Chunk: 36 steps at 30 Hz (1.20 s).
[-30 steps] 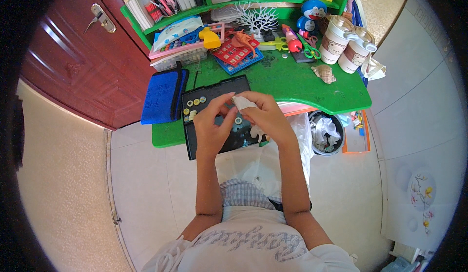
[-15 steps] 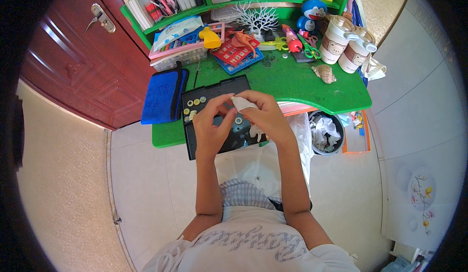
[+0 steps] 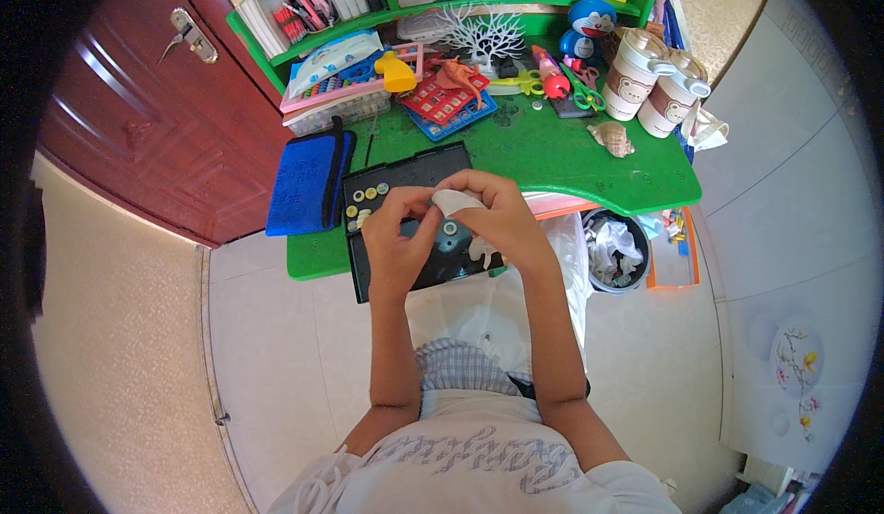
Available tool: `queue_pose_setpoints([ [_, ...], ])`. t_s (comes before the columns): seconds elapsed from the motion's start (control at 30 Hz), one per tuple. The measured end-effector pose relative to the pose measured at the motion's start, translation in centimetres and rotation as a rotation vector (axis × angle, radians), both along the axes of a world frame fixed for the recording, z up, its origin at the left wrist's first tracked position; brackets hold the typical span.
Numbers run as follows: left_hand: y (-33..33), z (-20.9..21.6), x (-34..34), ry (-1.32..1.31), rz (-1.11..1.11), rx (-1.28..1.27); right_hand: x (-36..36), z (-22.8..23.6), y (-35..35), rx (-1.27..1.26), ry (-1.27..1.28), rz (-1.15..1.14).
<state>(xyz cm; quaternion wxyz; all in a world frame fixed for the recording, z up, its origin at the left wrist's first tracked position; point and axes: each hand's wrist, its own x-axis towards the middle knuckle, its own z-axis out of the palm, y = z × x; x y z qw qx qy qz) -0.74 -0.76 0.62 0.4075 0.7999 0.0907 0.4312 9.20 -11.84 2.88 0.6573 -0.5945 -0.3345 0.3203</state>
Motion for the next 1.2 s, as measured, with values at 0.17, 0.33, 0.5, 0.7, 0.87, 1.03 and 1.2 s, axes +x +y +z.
queue_pose_setpoints([
  [0.17, 0.08, -0.18, 0.06, -0.009, 0.018, 0.03, -0.18, 0.11, 0.26, 0.003, -0.003, -0.016],
  [0.33, -0.05, -0.03, 0.14, -0.025, 0.03, 0.052, -0.2, 0.3, 0.16, -0.038, 0.014, -0.024],
  [0.5, -0.06, -0.09, 0.17, -0.048, 0.041, 0.046, -0.21, -0.32, 0.4, 0.021, 0.007, -0.021],
  [0.7, -0.11, -0.1, 0.2, -0.05, 0.046, 0.053, -0.24, 0.0, 0.29, 0.016, -0.004, -0.031],
  [0.87, -0.06, -0.19, 0.28, -0.062, 0.042, 0.052, -0.16, 0.38, 0.1, 0.032, 0.017, -0.025],
  [1.03, -0.06, -0.21, 0.28, -0.071, 0.063, 0.079, -0.2, 0.33, 0.21, 0.009, -0.001, -0.038],
  [1.2, 0.05, -0.18, 0.21, -0.075, 0.07, 0.103, -0.1, 0.46, 0.22, -0.017, 0.013, -0.052],
])
